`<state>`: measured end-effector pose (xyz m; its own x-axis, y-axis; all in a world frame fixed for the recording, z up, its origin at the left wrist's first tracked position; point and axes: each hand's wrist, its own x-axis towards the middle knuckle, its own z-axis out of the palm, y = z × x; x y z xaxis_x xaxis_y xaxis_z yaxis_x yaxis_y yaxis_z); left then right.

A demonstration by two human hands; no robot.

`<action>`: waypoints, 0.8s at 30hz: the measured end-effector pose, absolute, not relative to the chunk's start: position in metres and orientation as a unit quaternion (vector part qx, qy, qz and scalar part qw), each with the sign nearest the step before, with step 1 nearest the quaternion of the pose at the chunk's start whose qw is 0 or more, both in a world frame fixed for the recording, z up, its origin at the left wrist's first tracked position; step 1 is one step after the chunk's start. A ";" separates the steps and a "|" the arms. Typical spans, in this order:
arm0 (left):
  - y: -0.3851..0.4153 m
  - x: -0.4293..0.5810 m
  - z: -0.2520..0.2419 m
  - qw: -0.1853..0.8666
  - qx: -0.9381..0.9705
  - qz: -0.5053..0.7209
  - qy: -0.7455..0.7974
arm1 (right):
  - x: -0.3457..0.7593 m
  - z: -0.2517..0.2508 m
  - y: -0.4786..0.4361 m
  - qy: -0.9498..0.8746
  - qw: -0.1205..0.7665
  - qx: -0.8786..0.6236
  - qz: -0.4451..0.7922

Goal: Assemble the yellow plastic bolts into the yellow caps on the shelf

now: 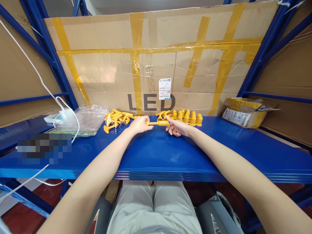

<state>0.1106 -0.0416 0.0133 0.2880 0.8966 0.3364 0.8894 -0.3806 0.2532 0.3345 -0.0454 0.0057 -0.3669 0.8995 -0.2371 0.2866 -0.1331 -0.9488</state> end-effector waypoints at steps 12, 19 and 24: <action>-0.039 0.108 0.013 0.004 0.800 0.218 0.558 | 0.339 0.003 -0.049 -0.609 0.298 -0.456 0.577; -0.039 0.108 0.012 0.005 0.800 0.223 0.556 | 0.339 0.002 -0.048 -0.611 0.315 -0.439 0.578; -0.038 0.108 0.011 0.002 0.800 0.226 0.556 | 0.339 0.003 -0.048 -0.614 0.322 -0.439 0.571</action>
